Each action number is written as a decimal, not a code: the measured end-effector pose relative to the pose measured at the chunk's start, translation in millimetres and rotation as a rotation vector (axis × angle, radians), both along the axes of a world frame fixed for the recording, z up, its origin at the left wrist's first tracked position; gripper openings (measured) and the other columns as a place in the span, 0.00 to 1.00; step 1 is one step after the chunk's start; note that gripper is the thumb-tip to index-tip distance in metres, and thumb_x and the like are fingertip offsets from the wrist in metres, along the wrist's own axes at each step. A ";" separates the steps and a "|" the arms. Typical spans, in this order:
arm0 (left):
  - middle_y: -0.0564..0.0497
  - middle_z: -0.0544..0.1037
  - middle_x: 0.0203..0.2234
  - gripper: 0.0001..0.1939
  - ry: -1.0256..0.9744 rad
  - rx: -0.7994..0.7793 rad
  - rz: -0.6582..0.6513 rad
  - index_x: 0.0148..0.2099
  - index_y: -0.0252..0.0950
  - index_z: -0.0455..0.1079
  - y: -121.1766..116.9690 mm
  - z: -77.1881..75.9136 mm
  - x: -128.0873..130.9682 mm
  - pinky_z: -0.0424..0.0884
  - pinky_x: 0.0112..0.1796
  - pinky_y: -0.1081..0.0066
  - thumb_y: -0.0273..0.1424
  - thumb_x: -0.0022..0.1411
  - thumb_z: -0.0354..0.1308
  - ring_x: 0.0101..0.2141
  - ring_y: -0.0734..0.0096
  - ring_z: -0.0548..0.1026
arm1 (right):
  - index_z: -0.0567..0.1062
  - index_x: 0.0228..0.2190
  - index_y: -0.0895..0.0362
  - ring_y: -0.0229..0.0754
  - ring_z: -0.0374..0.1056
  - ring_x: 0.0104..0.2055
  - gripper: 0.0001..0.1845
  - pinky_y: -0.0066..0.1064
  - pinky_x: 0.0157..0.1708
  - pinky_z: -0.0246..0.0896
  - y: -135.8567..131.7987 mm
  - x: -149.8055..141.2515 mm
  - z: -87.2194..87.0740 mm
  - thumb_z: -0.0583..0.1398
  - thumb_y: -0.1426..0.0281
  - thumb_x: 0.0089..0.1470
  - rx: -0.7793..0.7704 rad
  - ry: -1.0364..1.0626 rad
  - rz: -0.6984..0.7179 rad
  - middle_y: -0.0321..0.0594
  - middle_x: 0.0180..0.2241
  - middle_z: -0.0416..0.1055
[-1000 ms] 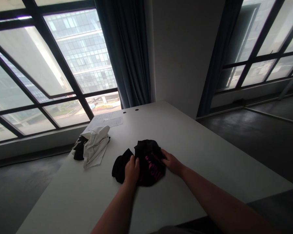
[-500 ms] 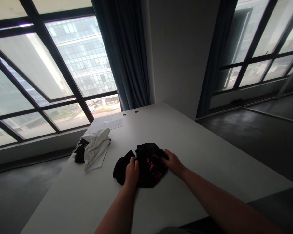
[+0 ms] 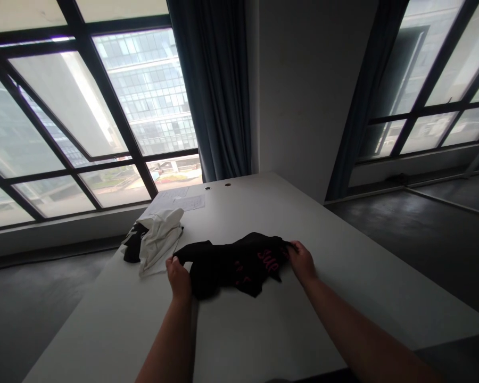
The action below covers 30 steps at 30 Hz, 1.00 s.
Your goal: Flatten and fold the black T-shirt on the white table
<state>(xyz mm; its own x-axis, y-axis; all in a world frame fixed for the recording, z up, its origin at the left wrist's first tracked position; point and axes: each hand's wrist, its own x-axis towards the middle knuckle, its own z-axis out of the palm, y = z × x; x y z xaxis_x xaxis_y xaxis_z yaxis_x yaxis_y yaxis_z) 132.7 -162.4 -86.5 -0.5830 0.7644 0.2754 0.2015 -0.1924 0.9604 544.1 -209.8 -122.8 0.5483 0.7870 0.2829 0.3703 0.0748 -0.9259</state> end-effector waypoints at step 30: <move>0.34 0.75 0.61 0.26 0.562 -0.341 -0.351 0.65 0.32 0.66 4.9 -26.1 24.4 0.66 0.62 0.56 0.42 0.73 0.50 0.63 0.50 0.71 | 0.62 0.66 0.50 0.57 0.76 0.54 0.40 0.46 0.53 0.69 -15.8 -26.7 14.6 0.64 0.52 0.57 -0.148 -0.345 0.470 0.43 0.52 0.79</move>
